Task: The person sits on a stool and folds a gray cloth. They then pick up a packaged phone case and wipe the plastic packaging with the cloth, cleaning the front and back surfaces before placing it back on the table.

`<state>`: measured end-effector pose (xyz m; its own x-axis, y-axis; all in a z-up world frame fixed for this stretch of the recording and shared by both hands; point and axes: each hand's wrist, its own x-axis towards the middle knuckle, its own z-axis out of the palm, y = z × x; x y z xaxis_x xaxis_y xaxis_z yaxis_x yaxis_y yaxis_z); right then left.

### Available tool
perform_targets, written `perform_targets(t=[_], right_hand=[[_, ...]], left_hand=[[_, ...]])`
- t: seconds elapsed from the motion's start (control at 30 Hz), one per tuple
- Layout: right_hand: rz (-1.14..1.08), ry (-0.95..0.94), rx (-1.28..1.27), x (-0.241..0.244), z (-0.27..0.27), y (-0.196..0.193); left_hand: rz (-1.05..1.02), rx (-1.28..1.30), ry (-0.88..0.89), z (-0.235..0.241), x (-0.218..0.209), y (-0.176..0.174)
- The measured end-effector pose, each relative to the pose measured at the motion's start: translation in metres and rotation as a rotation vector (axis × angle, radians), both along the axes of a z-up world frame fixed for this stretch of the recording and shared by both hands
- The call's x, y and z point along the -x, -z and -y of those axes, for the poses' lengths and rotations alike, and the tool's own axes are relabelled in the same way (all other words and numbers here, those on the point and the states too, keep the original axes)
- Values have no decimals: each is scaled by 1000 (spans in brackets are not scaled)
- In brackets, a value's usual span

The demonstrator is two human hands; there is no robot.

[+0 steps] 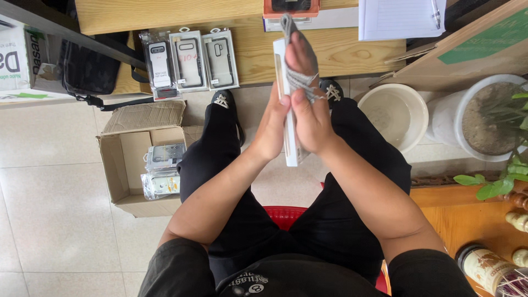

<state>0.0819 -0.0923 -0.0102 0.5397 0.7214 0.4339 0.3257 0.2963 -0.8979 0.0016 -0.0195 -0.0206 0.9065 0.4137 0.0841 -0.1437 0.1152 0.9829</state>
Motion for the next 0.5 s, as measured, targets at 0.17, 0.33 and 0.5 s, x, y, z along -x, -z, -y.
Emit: perform_targets(t=[0.17, 0.33, 0.5], right_hand=[[72, -30, 30, 15, -2, -2], [89, -56, 20, 22, -2, -8], [-15, -95, 1, 25, -3, -8]], left_hand=[[72, 65, -48, -9, 2, -1], [155, 208, -112, -7, 2, 30], [116, 466, -170, -11, 3, 39]])
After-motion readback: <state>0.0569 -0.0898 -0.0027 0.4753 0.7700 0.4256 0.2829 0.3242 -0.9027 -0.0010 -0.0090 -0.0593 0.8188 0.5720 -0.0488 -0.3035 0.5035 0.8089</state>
